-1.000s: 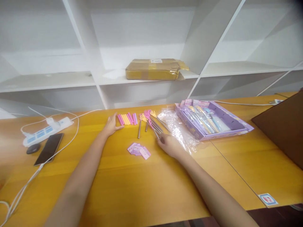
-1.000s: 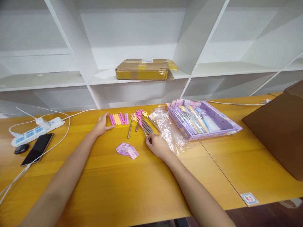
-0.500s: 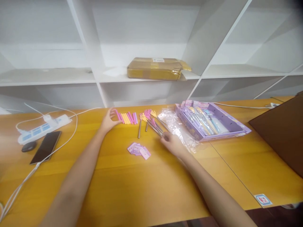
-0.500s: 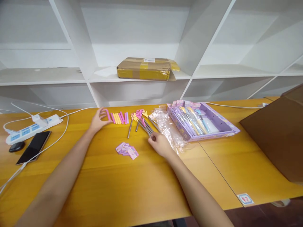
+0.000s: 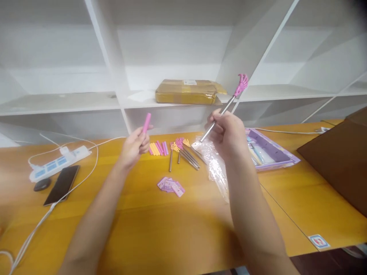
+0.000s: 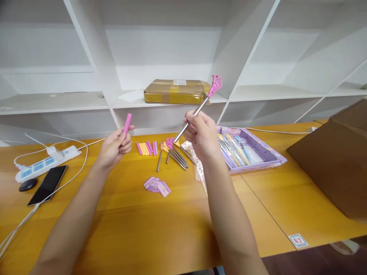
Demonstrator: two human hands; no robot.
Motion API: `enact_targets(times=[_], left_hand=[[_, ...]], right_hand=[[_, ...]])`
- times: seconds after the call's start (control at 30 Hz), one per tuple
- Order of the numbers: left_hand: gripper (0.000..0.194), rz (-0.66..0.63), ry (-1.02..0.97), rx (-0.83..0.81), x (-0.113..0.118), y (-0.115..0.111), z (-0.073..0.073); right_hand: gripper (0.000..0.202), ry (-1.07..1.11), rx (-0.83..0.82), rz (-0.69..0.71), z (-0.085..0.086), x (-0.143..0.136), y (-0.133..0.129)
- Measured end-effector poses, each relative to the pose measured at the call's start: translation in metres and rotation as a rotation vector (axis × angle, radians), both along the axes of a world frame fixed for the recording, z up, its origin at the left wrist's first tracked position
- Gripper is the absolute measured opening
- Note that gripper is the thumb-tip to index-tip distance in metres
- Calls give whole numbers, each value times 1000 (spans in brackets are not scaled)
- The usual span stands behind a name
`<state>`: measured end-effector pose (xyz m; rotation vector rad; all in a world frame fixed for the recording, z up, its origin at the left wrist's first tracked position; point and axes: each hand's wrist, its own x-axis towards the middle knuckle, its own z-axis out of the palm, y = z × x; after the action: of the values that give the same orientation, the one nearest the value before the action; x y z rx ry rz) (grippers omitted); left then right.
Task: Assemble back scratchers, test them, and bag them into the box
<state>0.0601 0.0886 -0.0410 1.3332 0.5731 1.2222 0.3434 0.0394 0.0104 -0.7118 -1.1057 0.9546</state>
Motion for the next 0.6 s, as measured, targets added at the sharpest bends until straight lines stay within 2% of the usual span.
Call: enact_targets(times=[0.07,0.13,0.23,0.33,0.4,0.6], left_hand=[[30,67,320,174,-7,-14,4],[31,43,712,360,-16,-27,10],[36,26,1050,516,-24,-42,18],[40,74,1166,575,-27,-48,23],[41,68,1189,599,-27,-50,26],[40,88,1130,678,-30,-59,36]], right_hand=[[32,24,25,98,3,-4,-4],[43,-6,3,250,-2,-8,-7],[49,-37,-26,397,-12,-14,-4],[48,41,-4,425,-17,-20,2],[48,125,29,395,-17,-22,5],[50,352,214,135,-8,-30,-4]])
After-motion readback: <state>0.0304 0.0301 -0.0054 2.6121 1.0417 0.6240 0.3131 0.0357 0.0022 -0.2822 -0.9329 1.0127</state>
